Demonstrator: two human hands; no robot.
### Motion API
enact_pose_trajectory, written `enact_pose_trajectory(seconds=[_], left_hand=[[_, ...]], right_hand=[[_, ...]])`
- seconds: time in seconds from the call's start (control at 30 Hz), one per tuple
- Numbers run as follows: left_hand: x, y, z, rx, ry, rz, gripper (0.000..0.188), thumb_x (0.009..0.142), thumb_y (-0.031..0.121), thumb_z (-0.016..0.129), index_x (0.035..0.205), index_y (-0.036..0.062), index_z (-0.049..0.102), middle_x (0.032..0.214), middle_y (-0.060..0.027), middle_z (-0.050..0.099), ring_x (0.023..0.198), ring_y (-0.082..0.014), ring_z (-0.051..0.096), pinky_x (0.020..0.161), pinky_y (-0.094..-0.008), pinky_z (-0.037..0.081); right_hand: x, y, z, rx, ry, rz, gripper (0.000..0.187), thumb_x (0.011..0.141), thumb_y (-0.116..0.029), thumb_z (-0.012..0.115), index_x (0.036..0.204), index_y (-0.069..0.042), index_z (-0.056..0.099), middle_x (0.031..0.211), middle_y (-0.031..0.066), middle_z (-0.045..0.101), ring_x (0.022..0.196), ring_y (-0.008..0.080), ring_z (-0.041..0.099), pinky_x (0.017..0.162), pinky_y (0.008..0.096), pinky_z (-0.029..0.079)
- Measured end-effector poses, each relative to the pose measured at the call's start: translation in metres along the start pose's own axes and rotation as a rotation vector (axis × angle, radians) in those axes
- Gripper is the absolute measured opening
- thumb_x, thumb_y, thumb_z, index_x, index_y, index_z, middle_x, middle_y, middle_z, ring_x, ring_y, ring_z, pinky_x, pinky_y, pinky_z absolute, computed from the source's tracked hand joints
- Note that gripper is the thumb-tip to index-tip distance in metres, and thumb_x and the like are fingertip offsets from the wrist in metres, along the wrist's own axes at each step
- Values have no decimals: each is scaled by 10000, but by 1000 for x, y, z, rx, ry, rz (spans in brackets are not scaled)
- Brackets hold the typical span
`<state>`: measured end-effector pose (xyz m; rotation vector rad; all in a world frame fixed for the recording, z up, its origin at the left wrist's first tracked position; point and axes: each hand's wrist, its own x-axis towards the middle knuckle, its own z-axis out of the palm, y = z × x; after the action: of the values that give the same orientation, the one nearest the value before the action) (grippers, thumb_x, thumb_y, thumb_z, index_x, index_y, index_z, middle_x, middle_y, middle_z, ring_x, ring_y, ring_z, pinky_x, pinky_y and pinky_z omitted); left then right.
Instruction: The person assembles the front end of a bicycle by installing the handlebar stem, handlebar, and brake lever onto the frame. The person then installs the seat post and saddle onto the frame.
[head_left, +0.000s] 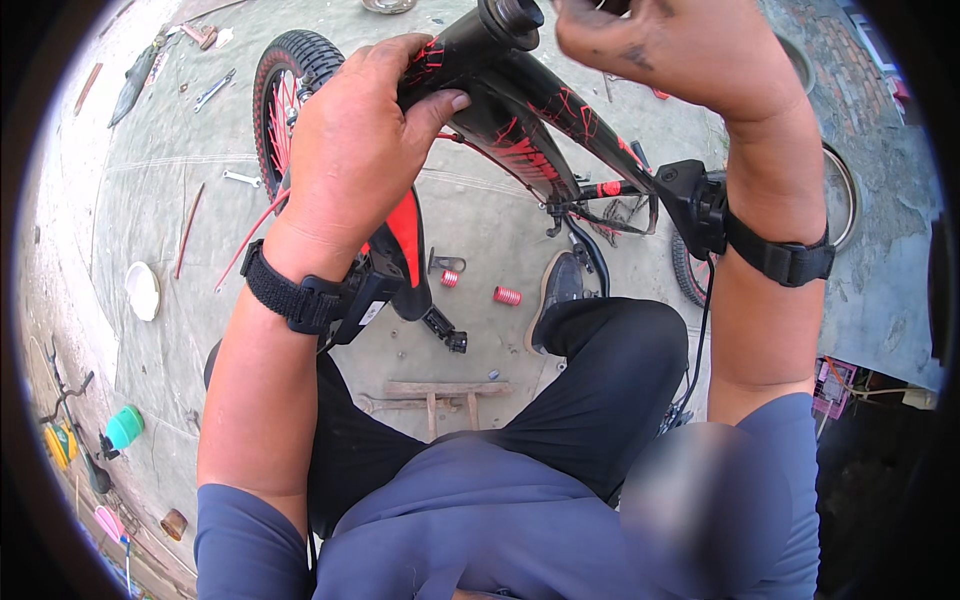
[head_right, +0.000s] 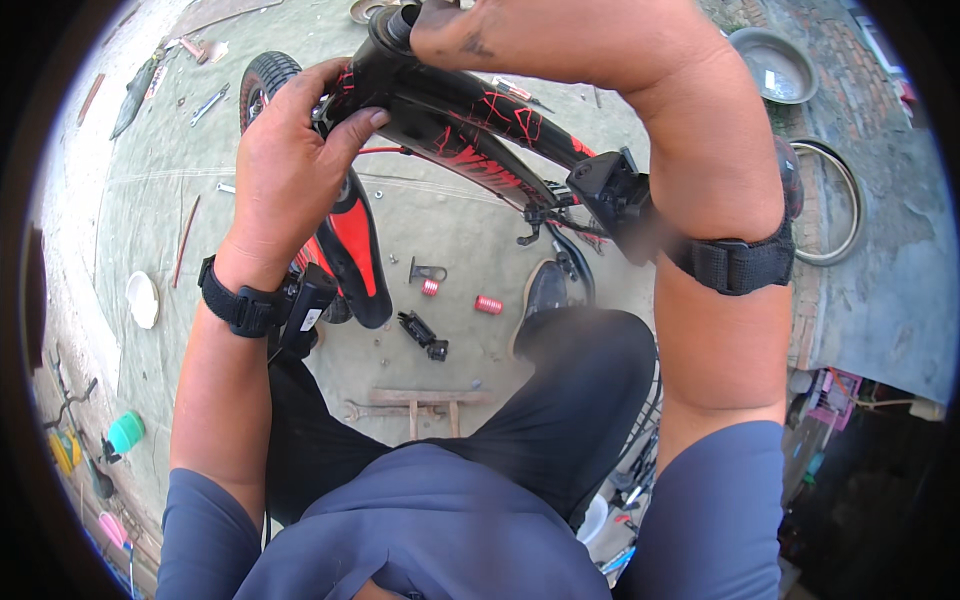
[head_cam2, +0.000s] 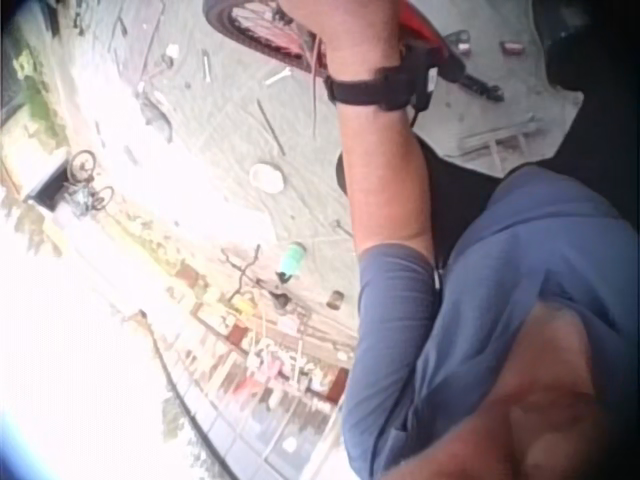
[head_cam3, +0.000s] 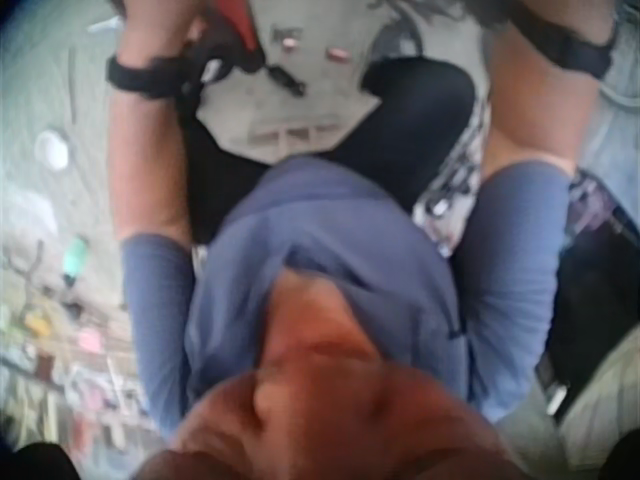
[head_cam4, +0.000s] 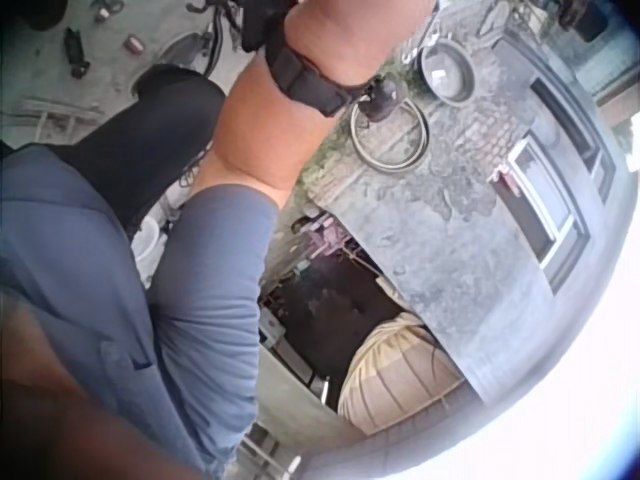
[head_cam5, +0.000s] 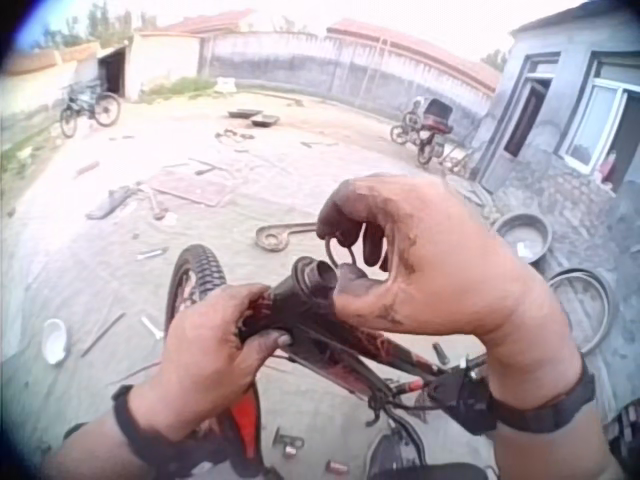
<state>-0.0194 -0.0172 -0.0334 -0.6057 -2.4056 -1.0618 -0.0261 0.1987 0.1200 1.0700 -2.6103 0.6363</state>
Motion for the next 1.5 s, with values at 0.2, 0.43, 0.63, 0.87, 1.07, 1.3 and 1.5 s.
enact_pose_trajectory(seconds=[0.2, 0.43, 0.63, 0.87, 1.07, 1.3, 1.5], left_hand=[[-1, -2, 0, -11, 25, 15, 464, 858, 282, 834, 1238, 55, 696, 1098, -160, 731, 974, -361, 721, 826, -418, 586], [1, 2, 2, -65, -24, -41, 470, 871, 167, 841, 1281, 8, 675, 1148, -174, 741, 1045, -300, 722, 929, -366, 556], [2, 0, 2, -33, 31, -25, 464, 839, 231, 853, 1227, 30, 696, 1105, -164, 734, 983, -343, 720, 855, -388, 574], [-3, 0, -1, -64, -37, -144, 502, 807, 73, 863, 1270, 22, 678, 1068, -117, 731, 889, -227, 689, 787, -314, 541], [-11, 7, -4, -180, -27, -284, 423, 901, 67, 821, 1274, -31, 647, 908, -16, 671, 741, -61, 547, 667, -222, 480], [-17, 3, -10, -304, -94, -313, 454, 976, 76, 760, 1378, -30, 577, 1157, -61, 674, 1054, -129, 616, 962, -286, 512], [-25, -7, -12, -204, 2, -328, 516, 930, 49, 800, 1384, -44, 575, 1300, -137, 667, 1182, -218, 636, 1048, -373, 502]], right_hand=[[-51, 1, -3, 848, 251, 157, 367, 870, -183, 769, 1145, 24, 642, 1004, 113, 659, 839, 185, 669, 730, 307, 580], [-171, -13, 137, 1855, -311, 757, 511, 894, -370, 682, 1199, 37, 626, 1087, 135, 659, 955, 243, 716, 726, 356, 631], [-243, 34, 292, 1793, -249, 1328, 302, 978, -280, 622, 1113, -14, 673, 983, 104, 678, 913, 260, 725, 666, 370, 591], [-274, 57, 410, 721, -592, 1318, 346, 1011, -266, 626, 1310, -104, 689, 995, 140, 747, 957, 233, 735, 792, 378, 581], [-263, 60, 442, 482, -773, 1148, 561, 964, -117, 589, 1516, -214, 554, 1385, 120, 679, 1243, 334, 660, 1000, 455, 553], [-249, 62, 460, 477, -877, 1105, 575, 904, -48, 611, 1468, -155, 571, 1347, 153, 694, 1230, 339, 675, 977, 467, 568], [-236, 63, 454, 452, -944, 1141, 448, 908, -34, 606, 1353, -90, 607, 1270, 145, 728, 1200, 342, 690, 949, 461, 576]])
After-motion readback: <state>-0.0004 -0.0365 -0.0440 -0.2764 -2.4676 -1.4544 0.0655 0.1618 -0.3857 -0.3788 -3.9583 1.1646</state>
